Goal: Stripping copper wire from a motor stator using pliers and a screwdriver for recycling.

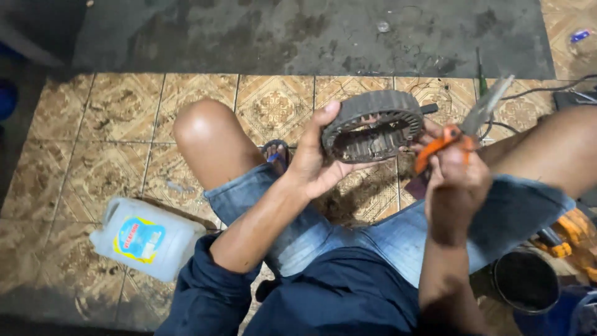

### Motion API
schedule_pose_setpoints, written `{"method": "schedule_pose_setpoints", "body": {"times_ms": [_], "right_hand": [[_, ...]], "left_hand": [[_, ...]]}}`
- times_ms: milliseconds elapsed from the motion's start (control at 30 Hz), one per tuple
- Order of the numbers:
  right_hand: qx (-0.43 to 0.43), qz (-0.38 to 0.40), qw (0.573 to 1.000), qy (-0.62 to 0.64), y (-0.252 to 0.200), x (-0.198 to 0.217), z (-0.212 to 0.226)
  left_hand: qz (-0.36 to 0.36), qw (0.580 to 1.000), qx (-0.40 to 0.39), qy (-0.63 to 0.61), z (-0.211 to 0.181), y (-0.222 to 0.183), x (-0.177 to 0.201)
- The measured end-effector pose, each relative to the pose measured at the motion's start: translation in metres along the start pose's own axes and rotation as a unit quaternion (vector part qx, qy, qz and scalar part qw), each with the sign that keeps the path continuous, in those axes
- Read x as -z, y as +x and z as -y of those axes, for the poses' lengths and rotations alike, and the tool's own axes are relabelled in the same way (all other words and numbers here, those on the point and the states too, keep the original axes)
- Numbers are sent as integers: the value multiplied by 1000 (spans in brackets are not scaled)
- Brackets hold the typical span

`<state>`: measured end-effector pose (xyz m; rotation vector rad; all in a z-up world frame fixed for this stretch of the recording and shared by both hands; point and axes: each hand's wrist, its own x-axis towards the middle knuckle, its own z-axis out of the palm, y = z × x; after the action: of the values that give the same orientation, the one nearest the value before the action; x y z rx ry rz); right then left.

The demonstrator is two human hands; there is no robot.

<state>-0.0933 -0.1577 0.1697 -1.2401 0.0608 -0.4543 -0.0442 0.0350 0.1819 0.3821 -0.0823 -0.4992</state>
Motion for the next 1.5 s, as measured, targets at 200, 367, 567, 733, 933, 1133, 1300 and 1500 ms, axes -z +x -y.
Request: {"method": "schedule_pose_setpoints", "body": {"times_ms": [200, 367, 567, 733, 933, 1133, 1300, 1500], "right_hand": [[-58, 253, 958, 125, -21, 44, 4], [-124, 246, 944, 182, -36, 67, -34], [-117, 250, 945, 178, -40, 63, -41], [-123, 256, 938, 200, -42, 71, -60], [-87, 295, 941, 137, -38, 68, -58], [13, 277, 954, 111, -36, 77, -87], [13, 279, 954, 107, -37, 65, -79], [-12, 262, 959, 104, -42, 71, -82]], "left_hand": [[2, 1000, -17, 11, -22, -1, -3], [15, 1000, -9, -8, -27, -1, -2], [111, 992, -28, -56, -17, -8, 22], [179, 979, -56, -75, -12, -1, 40], [93, 991, -93, -9, -1, 8, 57], [89, 990, -109, 1, -1, 4, 48], [85, 992, -94, -11, -3, 7, 53], [69, 994, -81, -21, -17, -10, 9]]}}
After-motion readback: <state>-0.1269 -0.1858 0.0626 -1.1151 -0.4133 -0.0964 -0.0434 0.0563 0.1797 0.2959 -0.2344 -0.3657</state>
